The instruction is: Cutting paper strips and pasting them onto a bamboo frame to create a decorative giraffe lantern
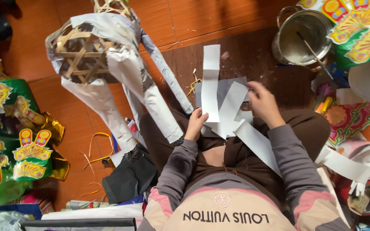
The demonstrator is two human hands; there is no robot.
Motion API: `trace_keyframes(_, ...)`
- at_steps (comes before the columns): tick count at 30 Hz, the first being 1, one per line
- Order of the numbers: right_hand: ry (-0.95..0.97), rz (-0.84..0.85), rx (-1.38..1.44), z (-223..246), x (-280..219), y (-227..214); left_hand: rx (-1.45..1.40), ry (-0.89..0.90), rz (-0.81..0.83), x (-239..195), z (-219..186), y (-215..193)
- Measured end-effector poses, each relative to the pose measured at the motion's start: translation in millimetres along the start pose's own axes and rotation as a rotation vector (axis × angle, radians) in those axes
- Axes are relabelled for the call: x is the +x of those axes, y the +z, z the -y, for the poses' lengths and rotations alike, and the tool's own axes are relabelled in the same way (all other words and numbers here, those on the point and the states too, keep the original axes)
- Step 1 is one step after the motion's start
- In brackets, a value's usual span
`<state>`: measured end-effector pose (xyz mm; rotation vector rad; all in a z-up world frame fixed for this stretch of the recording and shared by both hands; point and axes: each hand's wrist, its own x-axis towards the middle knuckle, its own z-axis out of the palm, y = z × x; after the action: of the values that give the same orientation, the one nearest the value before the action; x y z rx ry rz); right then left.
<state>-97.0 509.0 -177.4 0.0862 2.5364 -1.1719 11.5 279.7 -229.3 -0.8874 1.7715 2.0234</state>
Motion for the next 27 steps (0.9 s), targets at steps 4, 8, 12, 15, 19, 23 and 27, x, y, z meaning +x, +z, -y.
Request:
trace_keyframes(4, -0.236, 0.099, -0.622, -10.1, 32.1, 41.2, 0.145, 0.118, 0.014, 20.1, 26.6, -18.2)
trace_keyframes(8, -0.350, 0.040, -0.785, -1.8, 68.0, 70.0, 0.023, 0.090, 0.021, 35.9, 61.3, -20.1)
trace_keyframes(12, -0.217, 0.039, -0.670, -10.5, 69.5, 97.1, -0.528, -0.228, 0.144, 29.2, 40.7, -13.5)
trace_keyframes(15, -0.277, 0.034, -0.835, 6.8, -6.5, 102.0, -0.576, -0.309, 0.173, 45.3, 62.2, -12.0)
trace_keyframes(19, -0.475, -0.051, -0.993, -15.2, -75.0, 93.3, -0.582, -0.367, 0.177, 63.3, 80.2, -7.6)
trace_keyframes(23, -0.468, -0.134, -0.932, 6.2, -93.6, 56.2, -0.503, -0.286, 0.167, 76.0, 103.5, -5.6)
trace_keyframes(27, -0.239, 0.064, -0.786, 45.6, -142.7, 33.7, -0.587, -0.213, 0.168, 94.1, 133.1, -11.3)
